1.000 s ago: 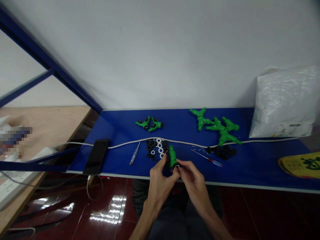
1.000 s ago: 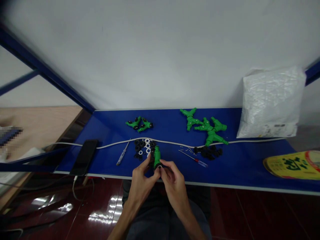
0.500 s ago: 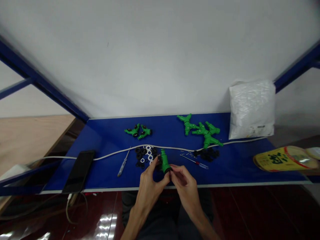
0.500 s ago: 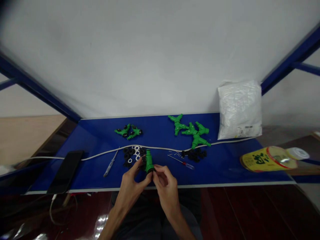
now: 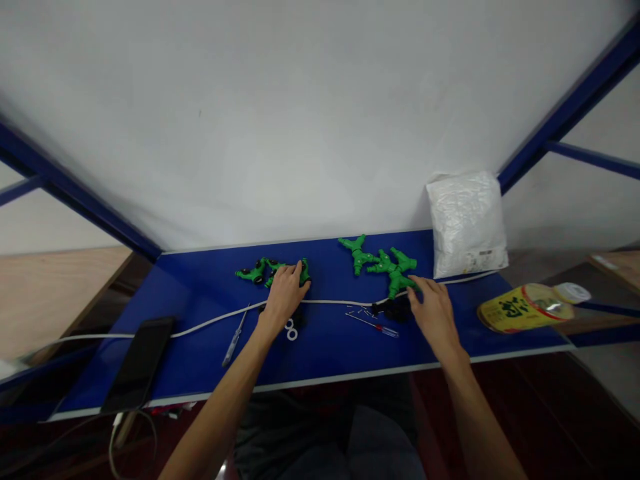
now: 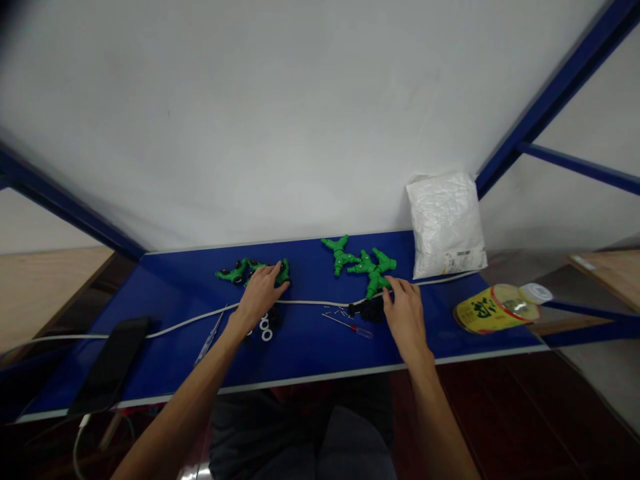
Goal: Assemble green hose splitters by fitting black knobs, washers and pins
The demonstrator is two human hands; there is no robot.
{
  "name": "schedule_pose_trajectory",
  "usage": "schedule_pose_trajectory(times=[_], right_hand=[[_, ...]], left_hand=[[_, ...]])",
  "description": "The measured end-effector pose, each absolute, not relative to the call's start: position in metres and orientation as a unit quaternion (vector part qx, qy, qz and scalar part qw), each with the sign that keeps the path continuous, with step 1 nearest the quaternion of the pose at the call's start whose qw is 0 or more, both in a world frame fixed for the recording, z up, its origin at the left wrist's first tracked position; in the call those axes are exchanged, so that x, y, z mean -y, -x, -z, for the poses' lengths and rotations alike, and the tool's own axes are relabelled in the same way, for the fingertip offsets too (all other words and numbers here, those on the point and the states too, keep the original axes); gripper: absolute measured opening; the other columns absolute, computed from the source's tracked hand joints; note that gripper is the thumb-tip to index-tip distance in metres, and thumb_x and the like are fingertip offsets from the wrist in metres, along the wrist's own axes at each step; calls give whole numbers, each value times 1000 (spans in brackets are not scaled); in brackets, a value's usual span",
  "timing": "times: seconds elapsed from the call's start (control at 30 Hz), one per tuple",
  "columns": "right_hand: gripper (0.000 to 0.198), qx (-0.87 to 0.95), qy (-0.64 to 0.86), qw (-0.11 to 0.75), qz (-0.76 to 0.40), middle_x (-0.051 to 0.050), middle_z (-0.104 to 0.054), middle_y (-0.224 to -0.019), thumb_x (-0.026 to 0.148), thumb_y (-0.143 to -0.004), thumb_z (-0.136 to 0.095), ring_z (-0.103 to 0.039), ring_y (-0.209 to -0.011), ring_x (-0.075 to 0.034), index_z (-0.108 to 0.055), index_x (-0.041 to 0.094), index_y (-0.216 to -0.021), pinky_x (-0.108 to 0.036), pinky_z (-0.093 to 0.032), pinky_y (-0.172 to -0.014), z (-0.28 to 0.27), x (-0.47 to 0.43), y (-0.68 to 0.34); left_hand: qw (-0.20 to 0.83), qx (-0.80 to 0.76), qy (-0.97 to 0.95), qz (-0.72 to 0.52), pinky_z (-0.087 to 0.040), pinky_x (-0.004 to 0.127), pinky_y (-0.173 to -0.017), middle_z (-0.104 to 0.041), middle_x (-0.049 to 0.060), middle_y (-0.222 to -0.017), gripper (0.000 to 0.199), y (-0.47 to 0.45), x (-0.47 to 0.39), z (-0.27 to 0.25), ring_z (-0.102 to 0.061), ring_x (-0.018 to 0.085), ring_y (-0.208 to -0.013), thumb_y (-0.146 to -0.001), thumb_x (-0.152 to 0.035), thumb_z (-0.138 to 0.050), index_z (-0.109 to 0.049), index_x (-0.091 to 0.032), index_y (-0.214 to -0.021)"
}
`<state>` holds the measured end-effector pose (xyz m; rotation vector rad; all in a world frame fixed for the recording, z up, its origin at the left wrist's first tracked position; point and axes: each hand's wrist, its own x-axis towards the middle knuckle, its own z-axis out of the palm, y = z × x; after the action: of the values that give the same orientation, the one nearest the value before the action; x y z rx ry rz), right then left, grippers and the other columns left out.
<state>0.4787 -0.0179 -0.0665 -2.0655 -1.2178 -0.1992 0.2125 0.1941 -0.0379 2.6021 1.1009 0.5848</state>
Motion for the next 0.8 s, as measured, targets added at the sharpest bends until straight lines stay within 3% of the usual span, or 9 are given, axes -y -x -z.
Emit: schedule_pose_trajectory(times=[0.1,0.17,0.27,0.4,0.5,0.57,0.7,0.8], right_hand=[[31,497,806,315,66,-19,-74,-109,26,-91,-51,-65,-104,-34,-73,15,-110,-57,-46,-100,77,14,-506],[31,515,803,296,53,-19,-75,-107,26,-90,-52,-65,-104,-34,-73,15,-109,-55,-47,-99,81,11,-516],[33,533,795,287,41,-21,-74,-110,29,-92,-50,-64,-107,-36,-72,13,-110,-55,-47,-100,78,11,-520],[39,470,803,367,11,-18,-72,-118,43,-93,-56,-67,-109,-35,-70,18,-119,-54,-47,-101,61,21,-494],[44,333,770,515,-174,-12,-77,-97,53,-86,-68,-72,-88,-29,-70,21,-116,-48,-55,-87,49,35,-438],[43,268,689,572,-355,-11,-77,-95,55,-85,-71,-73,-83,-27,-72,20,-111,-43,-57,-79,47,42,-390],[41,176,568,575,-562,-10,-77,-84,56,-82,-75,-73,-74,-24,-74,17,-93,-37,-57,-68,55,40,-313],[52,200,575,544,-578,-10,-77,-87,62,-86,-67,-73,-72,-23,-71,16,-110,-38,-58,-68,60,38,-300]], left_hand=[[142,-356,-881,-277,-36,52,-118,-63,18,-138,50,-217,-163,35,-52,34,-135,-93,-27,-64,-57,-14,-141],[196,-331,-868,-314,-44,47,-114,-66,13,-133,42,-215,-125,39,-59,28,-128,-98,-31,-58,-60,-21,-139],[274,-273,-881,-272,-50,42,-112,-69,9,-132,37,-203,-71,55,-63,22,-125,-104,-28,-48,-60,-25,-138],[294,-244,-897,-223,-40,50,-122,-60,8,-148,47,-171,-49,78,-52,20,-141,-104,-17,-41,-48,-25,-150],[326,-261,-880,-227,-38,50,-123,-57,7,-151,47,-147,-57,83,-52,20,-142,-104,-17,-41,-50,-25,-149],[372,-289,-846,-250,-42,46,-121,-63,6,-145,42,-139,-60,77,-57,20,-136,-104,-21,-42,-57,-26,-143],[429,-377,-764,-302,-47,41,-115,-68,6,-138,37,-144,-51,63,-61,22,-131,-102,-30,-53,-63,-28,-138],[422,-384,-758,-317,-46,41,-115,-67,6,-138,37,-154,-42,65,-60,22,-131,-101,-30,-55,-63,-28,-138]])
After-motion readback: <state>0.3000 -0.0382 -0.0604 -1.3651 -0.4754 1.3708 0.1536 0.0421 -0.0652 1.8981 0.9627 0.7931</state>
